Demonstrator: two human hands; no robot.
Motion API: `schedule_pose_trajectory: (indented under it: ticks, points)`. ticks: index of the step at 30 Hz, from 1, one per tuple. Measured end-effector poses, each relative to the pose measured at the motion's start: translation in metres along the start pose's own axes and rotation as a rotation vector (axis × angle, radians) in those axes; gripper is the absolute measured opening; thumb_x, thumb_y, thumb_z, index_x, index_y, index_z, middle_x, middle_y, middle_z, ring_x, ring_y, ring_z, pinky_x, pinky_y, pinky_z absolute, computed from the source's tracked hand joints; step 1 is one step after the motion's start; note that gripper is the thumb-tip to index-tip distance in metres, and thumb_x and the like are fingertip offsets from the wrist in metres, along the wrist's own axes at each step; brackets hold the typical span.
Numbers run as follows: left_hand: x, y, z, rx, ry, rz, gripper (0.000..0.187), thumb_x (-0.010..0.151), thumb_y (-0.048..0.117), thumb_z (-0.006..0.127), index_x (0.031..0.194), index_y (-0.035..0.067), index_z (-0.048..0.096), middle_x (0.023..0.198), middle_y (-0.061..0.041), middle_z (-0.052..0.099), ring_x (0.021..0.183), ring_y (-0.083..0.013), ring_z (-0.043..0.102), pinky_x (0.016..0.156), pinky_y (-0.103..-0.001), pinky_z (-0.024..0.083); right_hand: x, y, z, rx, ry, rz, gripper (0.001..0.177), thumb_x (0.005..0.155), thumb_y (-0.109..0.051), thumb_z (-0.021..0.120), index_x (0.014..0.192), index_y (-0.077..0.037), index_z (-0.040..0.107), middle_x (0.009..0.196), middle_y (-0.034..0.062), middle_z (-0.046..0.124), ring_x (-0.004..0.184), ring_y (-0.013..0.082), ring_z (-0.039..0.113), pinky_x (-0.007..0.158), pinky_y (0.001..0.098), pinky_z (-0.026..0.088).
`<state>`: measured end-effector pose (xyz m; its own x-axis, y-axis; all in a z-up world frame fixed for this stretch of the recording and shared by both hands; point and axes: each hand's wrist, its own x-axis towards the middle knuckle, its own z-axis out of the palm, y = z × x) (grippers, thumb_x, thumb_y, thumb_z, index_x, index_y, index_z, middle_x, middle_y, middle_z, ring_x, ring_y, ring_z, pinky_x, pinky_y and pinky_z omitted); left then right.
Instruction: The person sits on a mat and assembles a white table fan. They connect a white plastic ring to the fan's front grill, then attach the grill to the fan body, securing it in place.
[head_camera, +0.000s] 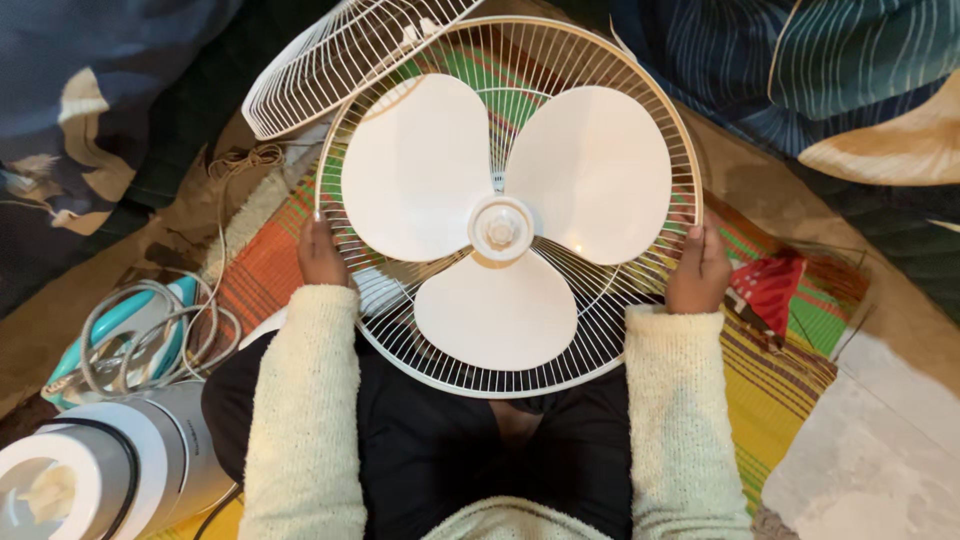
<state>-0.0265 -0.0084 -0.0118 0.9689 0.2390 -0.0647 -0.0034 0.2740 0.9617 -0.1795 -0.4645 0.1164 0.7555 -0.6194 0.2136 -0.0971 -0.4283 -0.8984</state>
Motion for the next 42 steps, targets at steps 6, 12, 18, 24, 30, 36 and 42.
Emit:
schedule_pose_trajectory:
  ticks: [6, 12, 18, 24, 30, 36, 42]
  points:
    - [-0.042, 0.005, -0.011, 0.044, 0.12, -0.217, 0.029, 0.107, 0.025, 0.042, 0.117, 0.007, 0.062, 0.107, -0.008, 0.068, 0.085, -0.0171, 0.064, 0.072, -0.032, 0.054, -0.035, -0.006, 0.0, 0.245, -0.035, 0.056, 0.037, 0.115, -0.019, 0.041, 0.14, 0.004, 0.056, 0.124, 0.0105, 0.069, 0.111, 0.014, 0.063, 0.1, 0.0295, 0.05]
    - [-0.046, 0.04, -0.008, -0.052, 0.113, -0.345, 0.035, 0.106, 0.022, 0.047, 0.132, 0.002, 0.06, 0.118, -0.009, 0.068, 0.099, -0.019, 0.066, 0.085, -0.032, 0.055, -0.03, 0.006, 0.004, 0.361, -0.012, 0.147, 0.039, 0.116, -0.023, 0.041, 0.139, 0.003, 0.057, 0.121, 0.0111, 0.07, 0.104, 0.014, 0.065, 0.094, 0.0294, 0.052]
    - [-0.029, 0.045, 0.002, -0.064, 0.005, -0.189, 0.039, 0.109, 0.019, 0.047, 0.138, -0.004, 0.059, 0.128, -0.012, 0.067, 0.11, -0.0179, 0.066, 0.097, -0.031, 0.054, -0.018, 0.015, 0.01, 0.344, 0.0, 0.147, 0.04, 0.115, -0.026, 0.041, 0.138, 0.003, 0.056, 0.121, 0.011, 0.07, 0.099, 0.0147, 0.068, 0.088, 0.0296, 0.054]
    - [-0.009, 0.071, 0.034, -0.161, -0.106, -0.222, 0.04, 0.108, 0.022, 0.049, 0.14, 0.0, 0.057, 0.131, -0.011, 0.068, 0.105, -0.0195, 0.069, 0.092, -0.033, 0.057, 0.01, 0.033, 0.019, 0.356, 0.03, 0.172, 0.041, 0.114, -0.028, 0.041, 0.136, 0.002, 0.058, 0.116, 0.0105, 0.071, 0.091, 0.0139, 0.067, 0.081, 0.0287, 0.053]
    - [-0.013, 0.078, 0.042, -0.114, -0.013, -0.267, 0.042, 0.104, 0.026, 0.051, 0.14, 0.005, 0.057, 0.128, -0.008, 0.069, 0.098, -0.0204, 0.071, 0.084, -0.033, 0.058, 0.005, 0.026, 0.016, 0.418, 0.045, 0.214, 0.039, 0.115, -0.027, 0.043, 0.135, 0.002, 0.059, 0.117, 0.0107, 0.072, 0.093, 0.013, 0.067, 0.083, 0.0287, 0.054]
    - [-0.017, 0.064, 0.031, -0.142, -0.01, -0.183, 0.039, 0.109, 0.023, 0.052, 0.136, -0.003, 0.062, 0.125, -0.011, 0.07, 0.107, -0.019, 0.07, 0.093, -0.032, 0.058, -0.014, 0.011, 0.008, 0.431, 0.012, 0.243, 0.033, 0.114, -0.019, 0.05, 0.138, 0.002, 0.057, 0.121, 0.0089, 0.07, 0.1, 0.0123, 0.066, 0.088, 0.0282, 0.054]
    - [-0.016, 0.065, 0.03, -0.193, -0.04, -0.207, 0.037, 0.107, 0.018, 0.054, 0.136, -0.003, 0.061, 0.126, -0.012, 0.07, 0.108, -0.0201, 0.07, 0.093, -0.033, 0.059, -0.031, 0.015, -0.002, 0.372, -0.04, 0.172, 0.029, 0.116, -0.015, 0.052, 0.139, 0.002, 0.057, 0.123, 0.0063, 0.068, 0.106, 0.0103, 0.064, 0.094, 0.0265, 0.053]
